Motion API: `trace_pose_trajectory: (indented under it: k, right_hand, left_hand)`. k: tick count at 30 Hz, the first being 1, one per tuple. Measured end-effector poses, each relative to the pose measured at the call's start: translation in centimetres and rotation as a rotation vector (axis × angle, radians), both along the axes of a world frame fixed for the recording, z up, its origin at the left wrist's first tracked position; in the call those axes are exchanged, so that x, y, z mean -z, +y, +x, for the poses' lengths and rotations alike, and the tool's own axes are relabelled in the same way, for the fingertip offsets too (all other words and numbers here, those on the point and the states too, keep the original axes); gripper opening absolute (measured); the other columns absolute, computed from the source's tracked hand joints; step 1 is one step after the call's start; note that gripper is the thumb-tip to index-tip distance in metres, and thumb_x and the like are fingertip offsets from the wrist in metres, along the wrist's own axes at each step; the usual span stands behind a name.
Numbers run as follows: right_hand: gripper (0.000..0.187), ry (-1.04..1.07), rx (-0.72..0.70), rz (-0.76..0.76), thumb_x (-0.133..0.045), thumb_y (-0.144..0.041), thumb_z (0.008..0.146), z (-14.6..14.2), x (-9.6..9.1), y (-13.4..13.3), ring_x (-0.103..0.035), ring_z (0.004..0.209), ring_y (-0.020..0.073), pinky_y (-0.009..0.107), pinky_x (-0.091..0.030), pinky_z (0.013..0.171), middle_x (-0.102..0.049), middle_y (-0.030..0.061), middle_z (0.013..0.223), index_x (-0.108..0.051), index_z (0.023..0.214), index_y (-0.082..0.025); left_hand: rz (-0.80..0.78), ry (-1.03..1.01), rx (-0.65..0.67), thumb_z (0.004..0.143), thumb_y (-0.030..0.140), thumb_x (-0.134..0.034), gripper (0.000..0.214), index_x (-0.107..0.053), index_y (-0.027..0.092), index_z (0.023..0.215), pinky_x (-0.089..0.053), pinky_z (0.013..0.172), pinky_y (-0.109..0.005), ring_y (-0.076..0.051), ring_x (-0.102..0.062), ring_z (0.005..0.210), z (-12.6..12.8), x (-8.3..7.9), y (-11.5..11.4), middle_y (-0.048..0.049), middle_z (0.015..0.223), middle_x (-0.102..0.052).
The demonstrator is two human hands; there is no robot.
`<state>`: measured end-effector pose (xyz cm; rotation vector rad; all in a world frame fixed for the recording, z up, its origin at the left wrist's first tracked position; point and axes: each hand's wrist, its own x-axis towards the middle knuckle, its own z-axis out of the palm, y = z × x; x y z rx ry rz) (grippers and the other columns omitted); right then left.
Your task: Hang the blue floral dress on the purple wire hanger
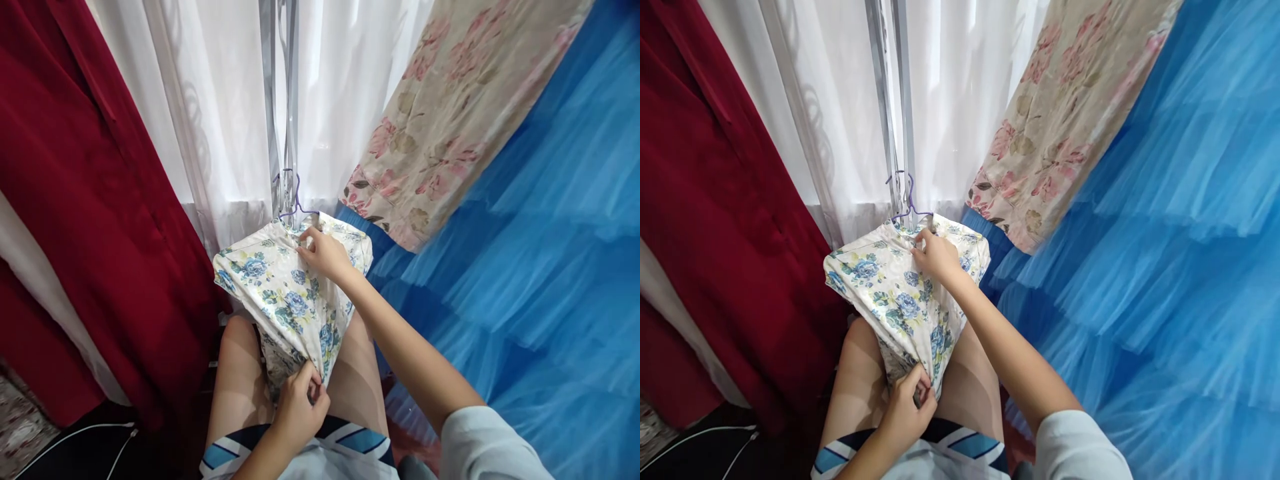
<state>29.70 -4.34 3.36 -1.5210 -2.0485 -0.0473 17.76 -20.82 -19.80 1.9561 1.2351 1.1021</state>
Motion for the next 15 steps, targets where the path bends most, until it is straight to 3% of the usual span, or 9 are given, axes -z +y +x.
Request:
trace_pose_trajectory:
  k: [4,7,10,13,15]
  right_hand:
    - [0.023,-0.088,-0.016,-0.070,-0.055,-0.041,0.091,0.3,-0.1,0.3,-0.064,0.073,0.0238,0.029,-0.031,0.056,-0.072,0.0083,0.084,-0.062,0.090,-0.019]
    - [0.030,-0.076,-0.050,-0.096,-0.057,-0.041,0.090,0.5,-0.1,0.3,-0.064,0.072,0.0235,0.028,-0.033,0.057,-0.072,0.0069,0.083,-0.059,0.111,-0.019]
    - [0.040,-0.036,-0.116,-0.158,-0.054,-0.034,0.092,0.6,0.0,0.3,-0.066,0.072,0.0240,0.029,-0.037,0.061,-0.071,0.0028,0.070,-0.050,0.129,-0.019]
    - [0.042,0.061,-0.183,-0.282,-0.056,-0.038,0.092,0.9,0.1,0.5,-0.067,0.065,0.0242,0.030,-0.041,0.062,-0.067,0.0012,0.056,-0.050,0.125,-0.013]
    - [0.039,0.146,-0.210,-0.281,-0.057,-0.040,0.092,1.2,0.3,0.6,-0.066,0.059,0.0230,0.030,-0.042,0.060,-0.067,0.0011,0.054,-0.051,0.118,-0.013]
  left_hand:
    - [-0.009,0.002,-0.010,0.079,0.011,-0.052,0.015,-0.043,0.023,0.079,-0.037,0.058,-0.025,-0.015,-0.054,0.059,-0.2,0.2,0.3,0.0031,0.062,-0.050]
    - [-0.013,0.005,-0.005,0.078,0.009,-0.052,0.016,-0.043,0.023,0.079,-0.037,0.058,-0.025,-0.014,-0.054,0.059,-0.3,0.0,0.4,0.0031,0.062,-0.050]
    - [-0.015,0.010,-0.011,0.078,0.009,-0.051,0.016,-0.044,0.022,0.079,-0.037,0.059,-0.025,-0.014,-0.054,0.059,-0.3,-0.2,0.3,0.0026,0.064,-0.052]
    - [-0.020,0.011,-0.006,0.080,0.009,-0.051,0.014,-0.044,0.022,0.079,-0.036,0.059,-0.025,-0.014,-0.054,0.059,-0.2,-0.3,0.3,0.0027,0.063,-0.052]
    - [-0.033,0.014,0.004,0.082,0.010,-0.051,0.013,-0.045,0.022,0.080,-0.037,0.059,-0.025,-0.014,-0.054,0.059,-0.2,-0.4,0.3,0.0027,0.063,-0.052]
